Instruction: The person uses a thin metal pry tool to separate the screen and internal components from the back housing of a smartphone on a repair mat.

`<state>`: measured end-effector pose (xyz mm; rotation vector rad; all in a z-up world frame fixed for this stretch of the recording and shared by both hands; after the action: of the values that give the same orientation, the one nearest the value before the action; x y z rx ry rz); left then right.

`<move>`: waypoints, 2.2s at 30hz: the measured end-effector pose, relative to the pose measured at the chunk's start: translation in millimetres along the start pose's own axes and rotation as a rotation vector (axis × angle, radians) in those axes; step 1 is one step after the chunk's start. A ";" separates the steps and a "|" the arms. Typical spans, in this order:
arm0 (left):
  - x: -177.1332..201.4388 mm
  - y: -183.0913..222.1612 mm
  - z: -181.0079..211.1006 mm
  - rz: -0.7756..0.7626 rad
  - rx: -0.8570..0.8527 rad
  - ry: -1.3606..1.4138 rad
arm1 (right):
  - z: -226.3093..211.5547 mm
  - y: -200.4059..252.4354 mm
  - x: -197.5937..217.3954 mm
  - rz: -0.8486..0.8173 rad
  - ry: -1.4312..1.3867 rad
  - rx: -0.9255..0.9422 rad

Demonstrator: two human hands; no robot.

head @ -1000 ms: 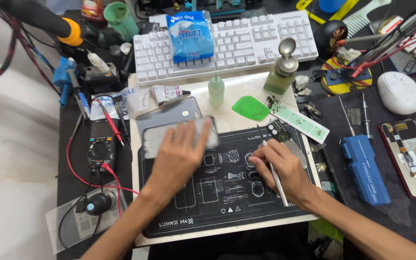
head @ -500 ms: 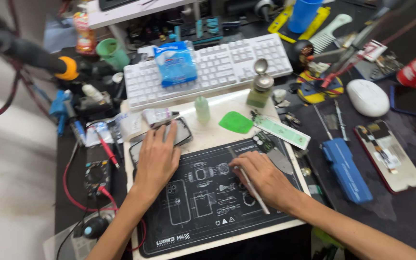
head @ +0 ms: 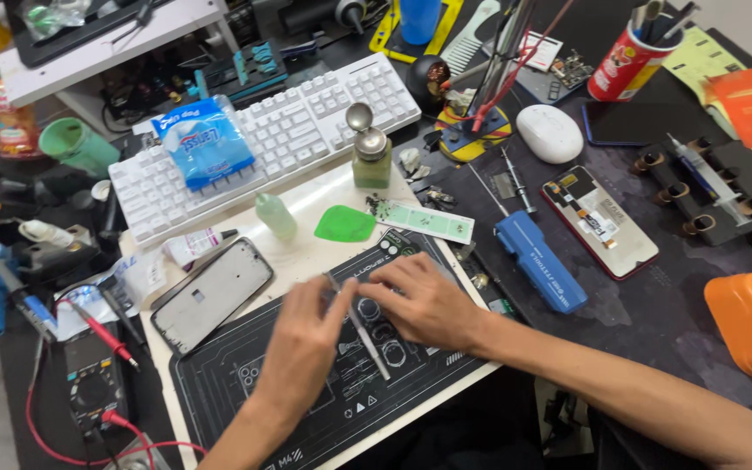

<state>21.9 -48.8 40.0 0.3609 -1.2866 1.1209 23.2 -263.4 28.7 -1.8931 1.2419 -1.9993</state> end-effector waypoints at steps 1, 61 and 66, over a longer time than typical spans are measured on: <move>-4.6 -1.7 5.1 -0.025 -0.037 -0.036 | 7.1 4.1 9.6 0.073 0.048 0.039; -42.6 4.2 -1.4 0.005 -0.119 0.172 | 198.5 146.4 89.4 -0.056 0.540 -0.581; -43.6 4.3 -1.6 0.023 -0.123 0.172 | 198.7 143.2 89.0 -0.008 0.504 -0.569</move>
<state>24.7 -65.3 -0.5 0.1546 -1.2033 1.0626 116.6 -502.8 -14.4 -1.6072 2.1232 -2.4040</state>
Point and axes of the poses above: each hand's wrist, its own y-axis away from the middle knuckle, its own x-axis out of the back of the hand, z = x × y, the point moved 1 cm from there along -y, towards the middle knuckle, and after that the axes turned 11 degrees about x, right-handed, at the moved point
